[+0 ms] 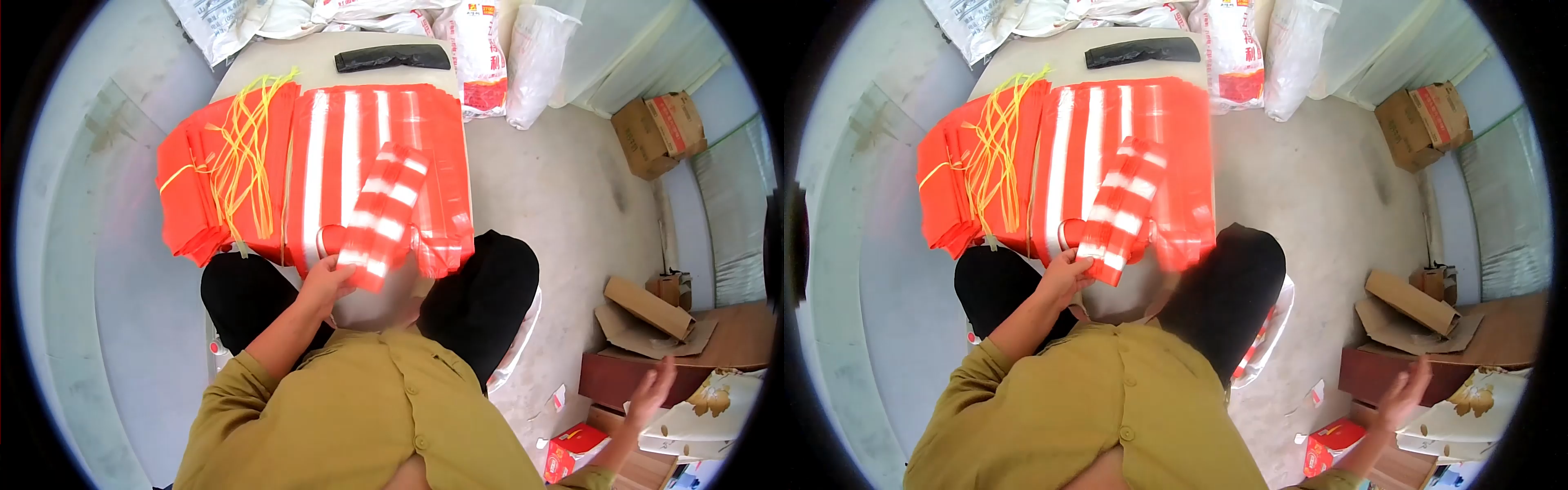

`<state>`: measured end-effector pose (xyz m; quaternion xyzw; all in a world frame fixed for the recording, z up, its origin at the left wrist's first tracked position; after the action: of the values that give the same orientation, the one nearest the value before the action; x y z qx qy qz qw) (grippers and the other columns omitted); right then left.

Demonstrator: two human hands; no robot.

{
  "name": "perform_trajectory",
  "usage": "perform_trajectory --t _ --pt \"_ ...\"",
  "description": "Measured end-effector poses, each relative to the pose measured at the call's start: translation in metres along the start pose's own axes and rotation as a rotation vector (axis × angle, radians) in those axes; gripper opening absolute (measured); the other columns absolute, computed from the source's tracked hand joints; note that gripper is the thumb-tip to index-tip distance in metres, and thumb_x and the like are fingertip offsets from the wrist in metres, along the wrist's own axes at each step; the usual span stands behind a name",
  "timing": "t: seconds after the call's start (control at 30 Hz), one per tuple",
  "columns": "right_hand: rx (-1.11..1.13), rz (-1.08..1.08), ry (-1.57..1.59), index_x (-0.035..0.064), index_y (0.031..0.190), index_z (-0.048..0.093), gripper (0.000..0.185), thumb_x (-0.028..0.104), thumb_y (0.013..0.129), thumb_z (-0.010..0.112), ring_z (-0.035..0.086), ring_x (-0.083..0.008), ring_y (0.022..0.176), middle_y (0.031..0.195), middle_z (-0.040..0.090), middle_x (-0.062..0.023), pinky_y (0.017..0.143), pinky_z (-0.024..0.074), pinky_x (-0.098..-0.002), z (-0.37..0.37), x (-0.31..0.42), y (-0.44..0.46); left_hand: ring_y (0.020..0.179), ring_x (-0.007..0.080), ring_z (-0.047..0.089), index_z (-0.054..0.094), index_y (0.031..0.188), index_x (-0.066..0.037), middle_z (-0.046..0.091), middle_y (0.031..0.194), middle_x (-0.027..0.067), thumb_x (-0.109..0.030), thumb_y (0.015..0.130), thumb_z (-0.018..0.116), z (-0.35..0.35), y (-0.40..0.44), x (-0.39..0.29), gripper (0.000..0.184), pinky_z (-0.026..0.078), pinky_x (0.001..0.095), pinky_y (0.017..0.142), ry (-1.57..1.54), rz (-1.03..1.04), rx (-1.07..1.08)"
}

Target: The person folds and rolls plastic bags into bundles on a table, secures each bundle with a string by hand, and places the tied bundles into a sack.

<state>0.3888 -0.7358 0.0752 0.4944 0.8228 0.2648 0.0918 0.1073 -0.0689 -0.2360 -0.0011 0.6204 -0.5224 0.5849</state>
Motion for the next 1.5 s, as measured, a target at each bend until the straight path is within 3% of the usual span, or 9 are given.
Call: perform_trajectory --t 0.1,0.27,0.4,0.53,0.6,0.7,0.97,1.37,1.5 --pt "0.197 0.098 0.137 0.0023 0.147 0.054 0.052 0.02 0.098 0.063 0.064 -0.0348 0.12 0.142 0.059 -0.0189 0.102 0.052 -0.0437 0.092 0.033 -0.03 0.119 0.0216 0.064 0.059 0.139 -0.006 0.067 0.131 0.009 -0.02 0.1 0.066 0.007 -0.006 0.003 0.042 0.052 0.0401 0.1 0.012 -0.031 0.056" --pt "0.283 -0.411 0.415 0.0046 0.138 0.061 0.055 0.015 0.086 0.078 0.062 -0.0428 0.125 0.142 0.061 -0.0216 0.103 0.0524 -0.0482 0.232 0.266 0.079 0.108 0.0168 0.066 0.06 0.136 -0.009 0.07 0.124 0.0045 -0.02 0.101 0.067 0.023 -0.021 -0.004 0.037 0.053 0.0356 0.091 0.074 0.006 0.155" --pt "0.169 -1.252 0.809 0.0132 0.135 0.064 0.057 0.014 0.079 0.08 0.067 -0.0339 0.115 0.135 0.065 -0.0121 0.091 0.0577 -0.0443 0.2 0.564 0.096 0.11 0.0164 0.065 0.058 0.14 -0.009 0.068 0.127 0.0038 -0.02 0.1 0.067 0.033 -0.031 -0.003 0.042 0.054 0.0339 0.09 0.133 0.011 0.181" --pt "0.08 -1.839 0.939 0.0111 0.116 0.065 0.03 0.016 0.087 0.068 0.066 -0.0266 0.091 0.105 0.065 -0.0081 0.076 0.0543 -0.0398 0.104 0.686 0.029 0.11 0.0136 0.063 0.058 0.142 -0.011 0.067 0.128 -0.0002 -0.025 0.098 0.069 0.011 -0.008 0.023 0.047 0.054 0.0337 0.089 0.392 0.257 0.114" --pt "-0.122 -1.856 1.072 0.0094 0.11 0.063 0.027 0.014 0.084 0.067 0.064 -0.0249 0.085 0.097 0.062 -0.0065 0.072 0.0523 -0.0389 0.089 0.669 0.012 0.109 0.0124 0.062 0.057 0.142 -0.011 0.067 0.129 -0.0008 -0.025 0.097 0.071 0.02 -0.017 0.016 0.049 0.054 0.0342 0.089 0.168 0.102 0.162" --pt "0.221 -1.681 0.875 0.0066 0.117 0.065 0.034 0.016 0.085 0.068 0.064 -0.0273 0.085 0.097 0.063 -0.0063 0.071 0.0525 -0.0398 0.136 0.592 0.041 0.109 0.0116 0.062 0.058 0.142 -0.012 0.066 0.13 -0.0003 -0.024 0.096 0.072 0.039 -0.03 0.004 0.049 0.054 0.0352 0.09 0.185 0.043 0.303" --pt "0.464 -0.472 0.046 0.0045 0.107 0.07 0.023 0.009 0.085 0.073 0.069 -0.0344 0.077 0.09 0.071 -0.0135 0.063 0.0544 -0.046 0.133 0.208 -0.059 0.109 0.0126 0.064 0.056 0.142 -0.01 0.066 0.132 0.0027 -0.019 0.095 0.071 0.046 -0.029 0.015 0.05 0.054 0.032 0.091 0.058 -0.088 0.362" --pt "0.366 -0.991 0.655 0.0063 0.101 0.073 0.021 0.007 0.082 0.08 0.068 -0.0305 0.07 0.082 0.07 -0.0093 0.064 0.0545 -0.0417 0.246 0.475 0.042 0.09 0.0117 0.065 0.048 0.145 -0.009 0.067 0.119 0.0046 -0.001 0.092 0.064 0.054 -0.049 -0.005 0.056 0.051 0.0271 0.074 -0.18 -0.033 0.337" --pt "0.714 -0.772 0.655 0.0086 0.144 0.059 0.055 0.021 0.093 0.074 0.069 -0.029 0.071 0.079 0.07 -0.0105 0.065 0.0548 -0.0369 0.316 0.507 0.043 0.102 0.0152 0.064 0.034 0.157 -0.011 0.06 0.134 0.008 0.003 0.091 0.064 0.04 -0.052 -0.013 0.074 0.052 0.0282 0.084 -0.224 -0.017 0.212"
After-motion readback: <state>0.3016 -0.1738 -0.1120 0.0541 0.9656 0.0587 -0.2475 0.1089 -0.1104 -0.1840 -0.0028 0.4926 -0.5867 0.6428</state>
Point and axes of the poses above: each hand's wrist, its own y-axis towards the middle knuckle, its own z-axis out of the palm, x = y × z, the point moved 10 cm from there along y, towards the middle knuckle
